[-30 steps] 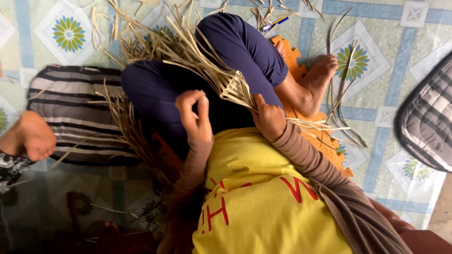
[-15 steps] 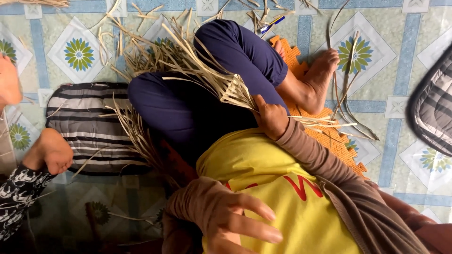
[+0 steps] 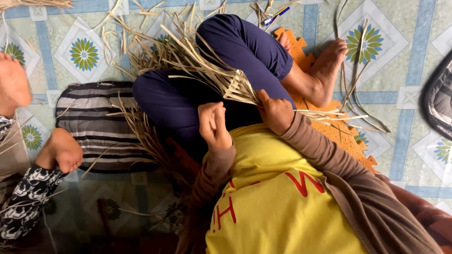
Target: Weaving dried leaves or straw into a patterned structure by hand while sitting on the floor
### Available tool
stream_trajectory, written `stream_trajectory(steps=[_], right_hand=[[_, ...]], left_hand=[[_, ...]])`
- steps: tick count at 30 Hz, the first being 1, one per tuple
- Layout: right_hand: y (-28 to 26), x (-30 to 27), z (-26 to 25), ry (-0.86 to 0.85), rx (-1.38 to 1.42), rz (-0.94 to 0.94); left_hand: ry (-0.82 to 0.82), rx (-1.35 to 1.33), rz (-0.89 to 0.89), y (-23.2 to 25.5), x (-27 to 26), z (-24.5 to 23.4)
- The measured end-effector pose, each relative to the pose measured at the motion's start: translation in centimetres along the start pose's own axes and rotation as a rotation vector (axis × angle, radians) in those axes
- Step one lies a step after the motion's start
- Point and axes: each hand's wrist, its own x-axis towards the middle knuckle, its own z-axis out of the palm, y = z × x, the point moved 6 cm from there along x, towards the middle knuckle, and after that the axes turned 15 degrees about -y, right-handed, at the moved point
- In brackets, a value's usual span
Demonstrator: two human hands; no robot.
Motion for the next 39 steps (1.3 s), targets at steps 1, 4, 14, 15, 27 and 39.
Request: stream_trajectory(steps=[1, 4, 14, 15, 27, 39], right_hand=[[0.0, -0.1, 0.1, -0.004, 0.001, 0.000], [-0.2, -0.1, 0.1, 0.001, -0.029, -0.008], [-1.0, -0.5, -0.6, 0.032, -0.056, -0.018], [-1.1, -0.5, -0.7, 0.037, -0.074, -0.022], [-2.0, -1.0, -2.2, 0.105, -0.075, -0.067], [-3.8, -1.4, -4.2, 0.236, -0.206, -0.143]], left_hand=[[0.001, 0.001, -0.004, -0.9, -0.2, -0.2], [0.048, -0.005, -0.078, -3.1, -0.4, -0.7], [-0.020, 0.252, -0.262, -6.1, -0.1, -0.1], [-0.032, 0.297, -0.263, -6.1, -0.1, -0.1], [-0.034, 0.238, -0.265, -6.5, -0.1, -0.2], [-0.026, 0.310, -0.262, -8.9, 0.2, -0.1]])
